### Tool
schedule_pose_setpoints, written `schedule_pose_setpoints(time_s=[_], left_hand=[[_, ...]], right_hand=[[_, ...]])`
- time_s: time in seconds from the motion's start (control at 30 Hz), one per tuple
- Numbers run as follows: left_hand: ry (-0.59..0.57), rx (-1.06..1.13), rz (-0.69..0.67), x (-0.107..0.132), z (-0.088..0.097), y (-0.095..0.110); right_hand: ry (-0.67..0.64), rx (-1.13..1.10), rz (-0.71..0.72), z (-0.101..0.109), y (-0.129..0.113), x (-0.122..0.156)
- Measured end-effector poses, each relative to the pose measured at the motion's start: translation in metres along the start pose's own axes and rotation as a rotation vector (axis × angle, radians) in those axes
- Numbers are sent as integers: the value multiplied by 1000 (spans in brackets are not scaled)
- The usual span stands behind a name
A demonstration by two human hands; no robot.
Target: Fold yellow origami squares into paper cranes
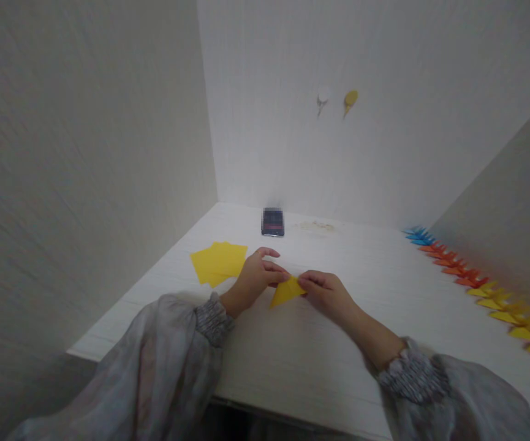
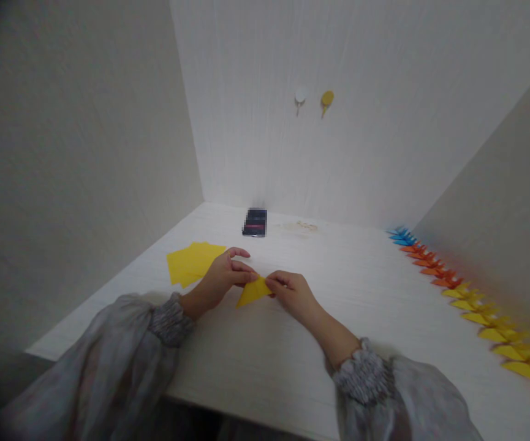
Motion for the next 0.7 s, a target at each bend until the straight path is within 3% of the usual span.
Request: schedule_pose_setpoints(time_s=[0.5,0.7], left_hand=[[115,25,-6,-2,10,8],[148,36,-6,-4,13,8]], right_hand=[[77,-99,-64,16,11,-6],[160,-132,-48,28,2,-5]])
Point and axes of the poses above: each hand's wrist, its own x-axis away from the middle knuckle, its own z-axis out of the back of the hand, y = z × x, the point moved 7 cm from there along -x, towards the middle knuckle, and after that the axes turned 8 degrees about y, right-handed, at the moved point
